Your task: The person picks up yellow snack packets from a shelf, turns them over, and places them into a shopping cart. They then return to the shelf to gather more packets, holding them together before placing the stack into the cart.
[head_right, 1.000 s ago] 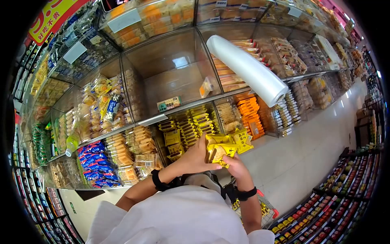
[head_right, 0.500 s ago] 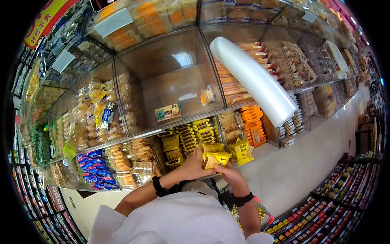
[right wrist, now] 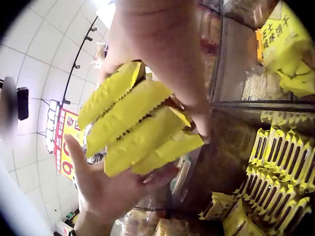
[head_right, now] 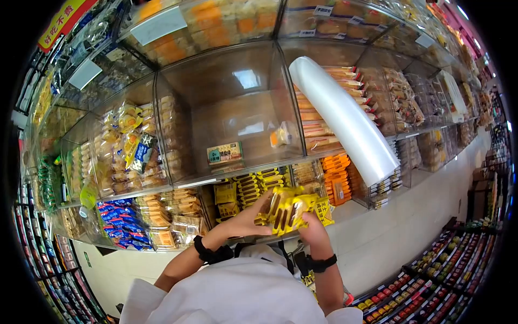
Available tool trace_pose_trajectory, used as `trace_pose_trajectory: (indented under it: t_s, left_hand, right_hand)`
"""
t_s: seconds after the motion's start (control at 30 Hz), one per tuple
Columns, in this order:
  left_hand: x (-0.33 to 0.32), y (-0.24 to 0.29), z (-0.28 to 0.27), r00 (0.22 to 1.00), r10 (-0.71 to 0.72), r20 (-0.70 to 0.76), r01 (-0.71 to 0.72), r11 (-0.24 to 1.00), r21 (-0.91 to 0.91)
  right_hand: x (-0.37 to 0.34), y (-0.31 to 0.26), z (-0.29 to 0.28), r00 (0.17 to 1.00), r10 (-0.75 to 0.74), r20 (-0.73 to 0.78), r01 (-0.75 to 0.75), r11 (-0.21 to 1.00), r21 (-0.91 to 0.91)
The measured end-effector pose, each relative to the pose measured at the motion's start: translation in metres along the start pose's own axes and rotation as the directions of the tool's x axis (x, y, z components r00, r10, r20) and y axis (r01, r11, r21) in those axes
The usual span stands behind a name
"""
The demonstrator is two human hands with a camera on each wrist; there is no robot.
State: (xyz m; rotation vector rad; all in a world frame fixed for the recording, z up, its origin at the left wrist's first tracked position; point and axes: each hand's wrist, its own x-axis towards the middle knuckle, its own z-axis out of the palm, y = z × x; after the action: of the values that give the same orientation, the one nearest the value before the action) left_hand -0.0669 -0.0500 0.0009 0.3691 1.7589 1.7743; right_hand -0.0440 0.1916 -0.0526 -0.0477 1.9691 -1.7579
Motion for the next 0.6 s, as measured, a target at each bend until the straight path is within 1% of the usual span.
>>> trace_pose_trajectory:
  t_s: [0.03,0.07,0.1,0.13,0.17,0.2,0.27,0.3,0.33,0.4,0.43,0.47,0.53,0.6]
  left_hand:
    - [-0.002,-0.009,0.004,1.000,0.013,-0.027,-0.018,0.978,-0.209]
    - [-0.002,-0.010,0.008,0.996,0.055,-0.065,-0.071,0.955,-0.290]
    - [-0.002,-0.010,0.011,0.990,0.092,-0.103,-0.123,0.924,-0.363]
    - [-0.002,-0.010,0.015,0.982,0.125,-0.140,-0.175,0.885,-0.431]
    - [-0.001,-0.009,0.022,0.967,0.142,-0.211,-0.221,0.881,-0.418]
    - [0.003,-0.009,0.028,0.949,0.163,-0.270,-0.272,0.858,-0.437]
    - [0.010,-0.009,0.038,0.898,0.196,-0.394,-0.378,0.802,-0.463]
    - [0.012,-0.003,0.041,0.858,0.188,-0.478,-0.437,0.756,-0.487]
    - [0.014,-0.003,0.044,0.846,0.168,-0.506,-0.446,0.742,-0.500]
    - [0.015,-0.003,0.049,0.823,0.129,-0.554,-0.464,0.715,-0.522]
    - [0.015,0.000,0.054,0.811,0.098,-0.577,-0.463,0.710,-0.530]
    - [0.015,0.003,0.056,0.804,0.072,-0.590,-0.463,0.698,-0.547]
    - [0.017,0.008,0.055,0.789,0.017,-0.614,-0.464,0.672,-0.577]
    - [0.017,0.010,0.051,0.821,-0.033,-0.571,-0.426,0.629,-0.650]
  right_hand:
    - [-0.002,0.001,0.000,0.998,-0.032,-0.045,0.027,0.994,-0.106]
    - [0.000,0.001,0.001,0.999,0.011,-0.032,0.002,0.934,0.358]
    - [0.007,-0.011,0.005,0.999,0.041,-0.005,-0.024,0.666,0.746]
    - [0.013,-0.019,0.009,0.998,0.052,0.031,-0.043,0.249,0.968]
    - [0.016,-0.021,0.014,0.998,-0.060,0.019,-0.002,0.275,0.962]
    - [0.016,-0.028,0.021,0.996,-0.074,-0.048,0.071,0.352,0.933]
    - [0.018,-0.036,0.034,0.993,-0.023,-0.115,0.114,0.431,0.895]
    - [0.019,-0.039,0.040,0.988,0.047,-0.149,0.116,0.422,0.899]
    - [0.022,-0.043,0.046,0.980,0.092,-0.179,0.127,0.407,0.905]
    - [0.028,-0.046,0.058,0.953,0.094,-0.289,0.204,0.507,0.837]
    - [0.025,-0.060,0.065,0.939,0.126,-0.320,0.213,0.518,0.828]
    - [0.025,-0.064,0.071,0.923,0.077,-0.377,0.268,0.576,0.773]
    - [0.020,-0.070,0.081,0.901,0.063,-0.430,0.281,0.671,0.686]
    - [0.014,-0.071,0.084,0.896,0.016,-0.444,0.263,0.786,0.560]
